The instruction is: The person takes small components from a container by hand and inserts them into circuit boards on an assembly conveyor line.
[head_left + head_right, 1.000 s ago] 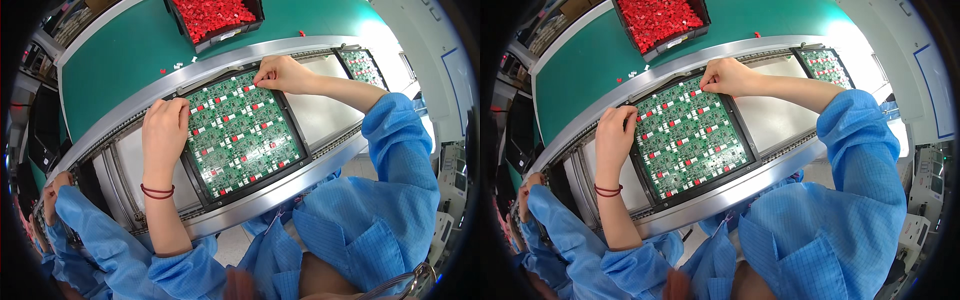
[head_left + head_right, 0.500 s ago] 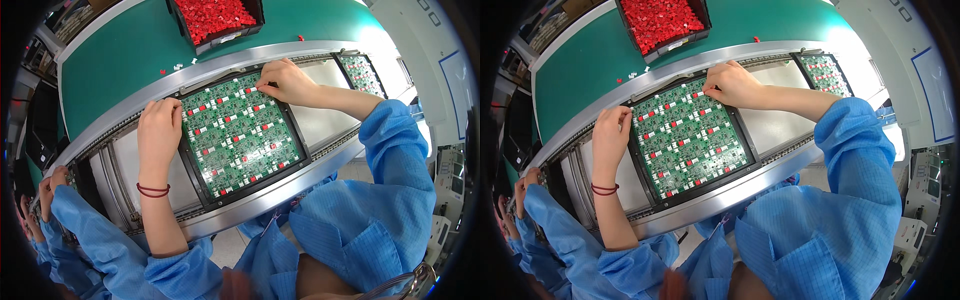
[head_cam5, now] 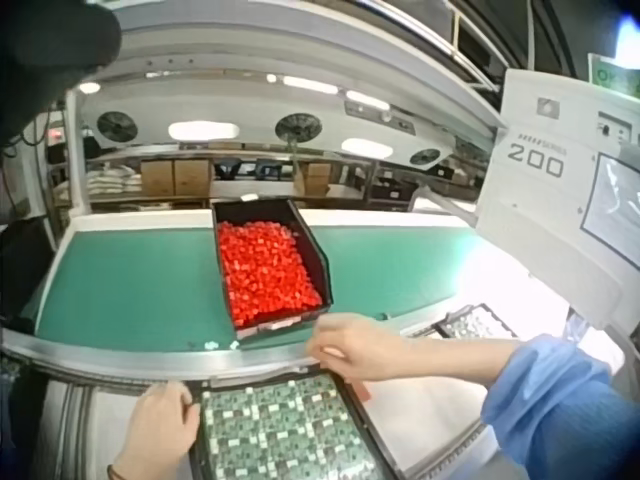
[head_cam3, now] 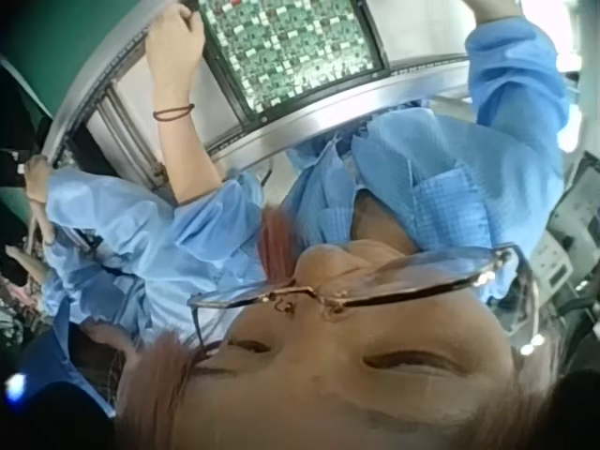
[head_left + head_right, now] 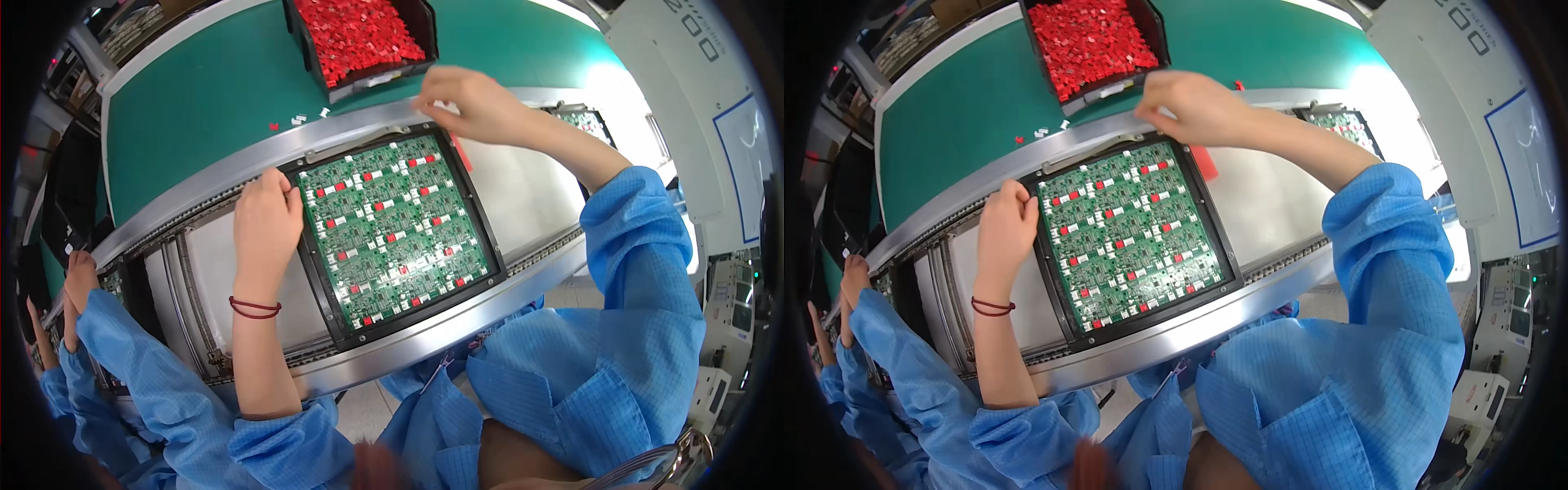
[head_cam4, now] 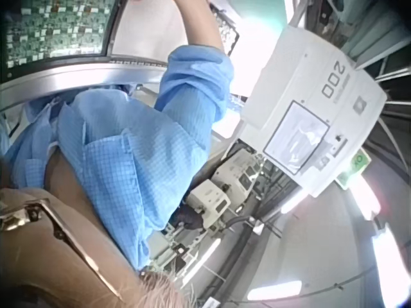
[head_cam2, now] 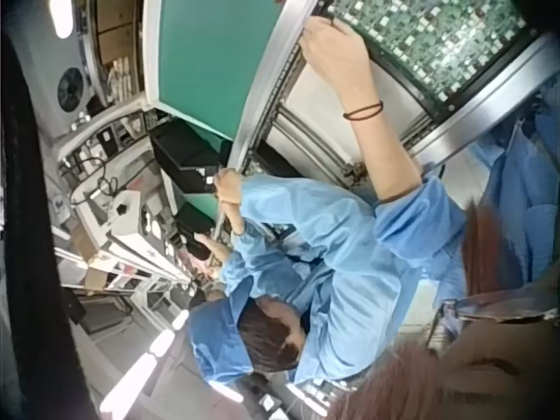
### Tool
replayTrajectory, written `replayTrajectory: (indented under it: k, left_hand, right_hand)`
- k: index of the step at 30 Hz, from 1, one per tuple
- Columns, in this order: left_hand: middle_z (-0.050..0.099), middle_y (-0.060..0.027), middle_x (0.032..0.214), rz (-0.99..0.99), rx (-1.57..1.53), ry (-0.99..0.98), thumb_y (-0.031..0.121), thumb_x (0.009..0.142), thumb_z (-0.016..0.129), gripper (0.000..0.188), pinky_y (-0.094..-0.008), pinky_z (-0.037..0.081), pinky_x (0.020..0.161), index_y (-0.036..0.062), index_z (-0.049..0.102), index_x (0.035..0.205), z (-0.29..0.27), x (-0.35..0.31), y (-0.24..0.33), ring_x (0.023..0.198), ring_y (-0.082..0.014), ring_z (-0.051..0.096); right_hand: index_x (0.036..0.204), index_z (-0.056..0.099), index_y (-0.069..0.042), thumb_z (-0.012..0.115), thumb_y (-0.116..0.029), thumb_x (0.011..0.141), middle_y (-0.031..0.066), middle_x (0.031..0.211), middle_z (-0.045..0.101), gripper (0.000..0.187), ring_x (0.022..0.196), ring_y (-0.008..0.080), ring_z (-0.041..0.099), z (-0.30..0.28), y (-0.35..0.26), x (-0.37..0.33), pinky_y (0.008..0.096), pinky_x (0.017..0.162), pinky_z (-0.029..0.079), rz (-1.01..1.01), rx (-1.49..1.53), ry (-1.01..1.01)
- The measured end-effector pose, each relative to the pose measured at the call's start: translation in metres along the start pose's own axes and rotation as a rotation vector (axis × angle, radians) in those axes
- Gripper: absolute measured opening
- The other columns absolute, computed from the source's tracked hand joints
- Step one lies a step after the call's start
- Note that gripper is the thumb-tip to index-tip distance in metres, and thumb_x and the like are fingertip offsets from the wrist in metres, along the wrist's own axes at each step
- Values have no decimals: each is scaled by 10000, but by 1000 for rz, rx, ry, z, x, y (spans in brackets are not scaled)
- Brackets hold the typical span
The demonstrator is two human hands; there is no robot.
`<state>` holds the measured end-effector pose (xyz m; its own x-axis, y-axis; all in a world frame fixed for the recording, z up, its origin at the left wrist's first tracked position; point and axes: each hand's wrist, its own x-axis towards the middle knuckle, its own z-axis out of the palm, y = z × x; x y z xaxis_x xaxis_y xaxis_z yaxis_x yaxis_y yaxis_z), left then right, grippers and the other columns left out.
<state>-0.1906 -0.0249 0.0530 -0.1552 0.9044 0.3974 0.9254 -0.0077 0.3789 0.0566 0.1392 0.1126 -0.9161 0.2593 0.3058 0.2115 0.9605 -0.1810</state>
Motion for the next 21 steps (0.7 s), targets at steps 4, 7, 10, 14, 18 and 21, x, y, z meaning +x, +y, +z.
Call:
replayTrajectory:
  k: [4,7,10,14,18,21]
  left_hand:
    - [544,-138,666,-176,29,-41,140,711,595,201,-409,414,642,42,449,808,-24,-6,1,697,-309,552]
    - [557,-136,657,-188,71,-20,91,688,570,173,-415,404,646,47,450,804,-52,-14,3,684,-311,564]
    - [560,-149,633,-192,70,-26,59,682,554,180,-441,419,616,51,437,818,-79,-14,13,643,-341,562]
    - [580,-158,663,-327,201,-29,22,661,548,173,-435,426,635,40,463,811,-114,-29,-21,677,-337,582]
    - [592,-162,660,-480,272,5,20,668,547,183,-412,409,656,7,465,831,-132,-38,-31,681,-316,591]
    - [581,-152,633,-332,257,130,27,709,535,144,-410,403,651,11,455,828,-133,-29,-27,672,-306,585]
  right_hand:
    - [872,609,-14,557,-63,766,110,815,558,128,725,263,564,-19,-17,65,353,648,461,38,-2,197]
    - [979,579,-27,595,-104,714,142,909,563,276,837,294,563,-15,-10,116,373,751,454,209,-146,147]
    - [1078,531,-26,616,-120,679,177,1023,524,420,962,314,520,-26,-7,132,359,854,421,311,-138,51]
    - [925,562,2,605,-108,694,173,933,537,260,903,327,531,-15,-42,149,394,805,443,215,-228,103]
    - [848,541,1,589,-88,706,159,883,552,175,850,336,541,-24,-51,152,412,747,456,180,-171,88]
    - [831,545,4,578,-73,707,160,857,559,150,853,332,541,-24,-45,150,410,742,453,177,-209,112]
